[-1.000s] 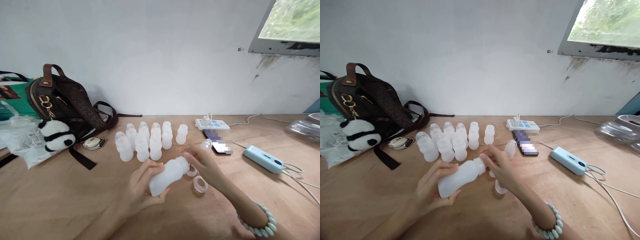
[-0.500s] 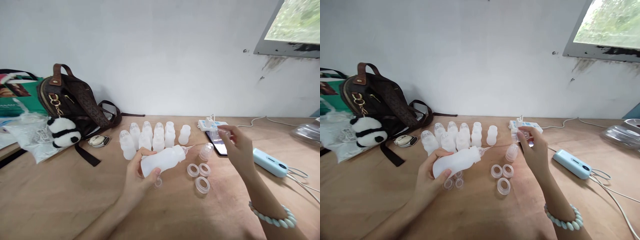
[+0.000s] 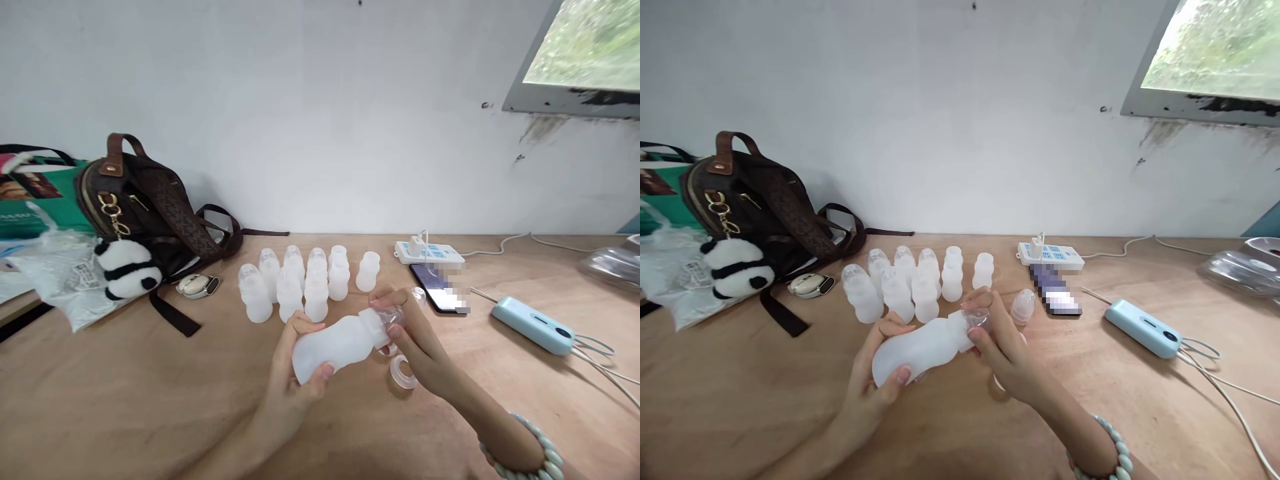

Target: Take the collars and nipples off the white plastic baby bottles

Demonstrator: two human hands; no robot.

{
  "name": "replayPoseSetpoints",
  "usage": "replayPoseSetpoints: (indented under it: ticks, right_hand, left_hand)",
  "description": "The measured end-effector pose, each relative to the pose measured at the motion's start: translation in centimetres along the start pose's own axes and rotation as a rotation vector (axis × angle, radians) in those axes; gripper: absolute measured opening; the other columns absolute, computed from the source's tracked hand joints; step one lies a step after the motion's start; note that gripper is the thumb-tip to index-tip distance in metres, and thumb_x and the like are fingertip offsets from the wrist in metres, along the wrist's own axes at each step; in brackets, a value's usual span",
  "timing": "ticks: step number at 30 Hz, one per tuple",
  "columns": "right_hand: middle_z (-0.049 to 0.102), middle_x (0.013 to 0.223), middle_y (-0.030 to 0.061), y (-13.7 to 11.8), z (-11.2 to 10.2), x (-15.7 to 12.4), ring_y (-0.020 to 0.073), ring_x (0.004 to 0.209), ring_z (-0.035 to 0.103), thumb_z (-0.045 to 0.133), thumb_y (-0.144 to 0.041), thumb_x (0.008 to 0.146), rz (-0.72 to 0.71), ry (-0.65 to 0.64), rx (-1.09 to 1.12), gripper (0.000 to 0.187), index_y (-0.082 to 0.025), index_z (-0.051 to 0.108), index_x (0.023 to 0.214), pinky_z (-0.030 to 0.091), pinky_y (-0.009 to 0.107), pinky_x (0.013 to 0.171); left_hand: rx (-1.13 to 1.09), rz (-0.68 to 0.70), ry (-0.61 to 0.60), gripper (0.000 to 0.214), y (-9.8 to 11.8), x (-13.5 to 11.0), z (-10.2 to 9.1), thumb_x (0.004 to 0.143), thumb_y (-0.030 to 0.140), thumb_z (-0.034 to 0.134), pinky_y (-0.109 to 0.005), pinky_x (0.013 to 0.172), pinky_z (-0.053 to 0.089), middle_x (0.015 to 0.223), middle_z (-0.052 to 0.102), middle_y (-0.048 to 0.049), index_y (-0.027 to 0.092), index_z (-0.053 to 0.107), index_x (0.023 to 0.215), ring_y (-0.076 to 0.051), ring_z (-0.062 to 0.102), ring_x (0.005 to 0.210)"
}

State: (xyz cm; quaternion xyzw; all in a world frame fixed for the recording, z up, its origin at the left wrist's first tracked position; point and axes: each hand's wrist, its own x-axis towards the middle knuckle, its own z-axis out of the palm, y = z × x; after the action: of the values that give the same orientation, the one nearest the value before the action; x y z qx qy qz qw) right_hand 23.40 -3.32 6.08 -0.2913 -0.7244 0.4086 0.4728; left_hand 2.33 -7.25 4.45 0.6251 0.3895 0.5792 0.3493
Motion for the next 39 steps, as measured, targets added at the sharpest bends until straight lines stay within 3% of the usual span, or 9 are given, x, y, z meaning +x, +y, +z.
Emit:
replayPoseSetpoints:
  ticks: [4,7,11,15,22,28,33,36,39]
  right_hand:
    - [0.052,0.104,0.0031,-0.6,-0.8,1.0,0.0155,0.078,0.056,0.063,-0.040,0.092,-0.018,0.023,-0.002,0.024,-0.029,0.052,0.110,0.052,0.026,0.061]
    - [0.055,0.098,0.0013,-0.9,-2.3,2.1,0.0160,0.078,0.059,0.074,-0.038,0.082,0.021,0.107,0.035,0.037,-0.028,0.050,0.108,0.053,0.027,0.063]
    - [0.057,0.092,0.0010,-0.5,-4.1,3.0,0.0161,0.071,0.059,0.076,-0.034,0.079,0.026,0.234,-0.251,0.039,-0.027,0.051,0.108,0.052,0.029,0.057]
    - [0.055,0.104,0.0055,0.8,-3.1,3.8,0.0140,0.066,0.056,0.070,-0.028,0.083,-0.003,0.054,-0.623,0.037,-0.025,0.056,0.118,0.054,0.034,0.062]
    - [0.052,0.114,0.0097,3.2,0.1,7.2,0.0165,0.068,0.058,0.068,-0.021,0.085,-0.142,-0.019,-0.817,0.044,-0.023,0.053,0.126,0.056,0.042,0.071]
    - [0.054,0.120,0.0149,2.7,-0.1,7.5,0.0230,0.083,0.063,0.064,-0.034,0.090,-0.129,0.045,-0.846,0.059,-0.018,0.037,0.141,0.054,0.040,0.071]
    - [0.062,0.105,0.0158,1.5,-2.0,4.3,0.0340,0.097,0.058,0.073,-0.036,0.080,-0.033,-0.123,-1.251,0.027,-0.016,0.067,0.097,0.049,0.049,0.079]
    - [0.065,0.098,0.0167,2.1,-2.3,2.3,0.0356,0.098,0.056,0.079,-0.025,0.071,-0.007,-0.319,-1.335,0.016,-0.017,0.067,0.066,0.048,0.050,0.078]
    - [0.065,0.098,0.0165,2.7,-2.1,1.6,0.0335,0.098,0.059,0.075,-0.015,0.074,-0.017,-0.355,-1.309,0.013,-0.016,0.066,0.064,0.051,0.047,0.078]
  left_hand:
    - [-0.010,-0.022,-0.106,0.030,-0.1,0.4,-0.1,0.090,0.047,0.062,-0.026,0.058,0.043,0.098,0.049,-0.0031,0.025,0.054,0.110,-0.018,0.049,0.076]
    - [0.061,0.064,-0.134,0.043,-0.5,0.9,-0.2,0.094,0.048,0.057,-0.034,0.073,0.051,0.124,0.044,-0.0087,0.030,0.045,0.132,-0.024,0.052,0.100]
    - [0.104,0.230,0.040,0.043,-0.8,1.5,-1.0,0.098,0.045,0.049,-0.041,0.087,0.049,0.136,0.038,-0.0099,0.031,0.041,0.138,-0.027,0.048,0.114]
    - [0.207,0.181,0.118,0.024,-0.2,2.0,-2.2,0.100,0.029,0.048,-0.036,0.087,0.046,0.119,0.052,-0.0064,0.027,0.051,0.123,-0.022,0.052,0.106]
    - [0.476,0.077,-0.066,0.011,0.0,1.8,-4.6,0.095,0.024,0.050,-0.032,0.073,0.043,0.095,0.061,-0.0042,0.023,0.060,0.100,-0.020,0.055,0.083]
    - [0.575,-0.101,-0.280,0.029,-1.5,0.2,-6.4,0.084,0.032,0.067,-0.035,0.079,0.048,0.104,0.062,-0.0051,0.024,0.056,0.109,-0.025,0.059,0.091]
    - [0.621,-0.125,-0.363,0.016,-3.3,-0.6,-7.1,0.084,0.030,0.067,-0.035,0.078,0.049,0.101,0.062,-0.0045,0.023,0.061,0.097,-0.025,0.061,0.090]
    - [0.602,-0.127,-0.355,0.008,-3.0,-0.4,-7.0,0.087,0.031,0.062,-0.034,0.077,0.050,0.098,0.064,-0.0041,0.023,0.065,0.090,-0.024,0.062,0.086]
    - [0.478,-0.168,-0.281,0.014,-1.7,0.0,-6.4,0.091,0.035,0.060,-0.034,0.078,0.052,0.101,0.069,-0.0042,0.024,0.065,0.098,-0.024,0.065,0.089]
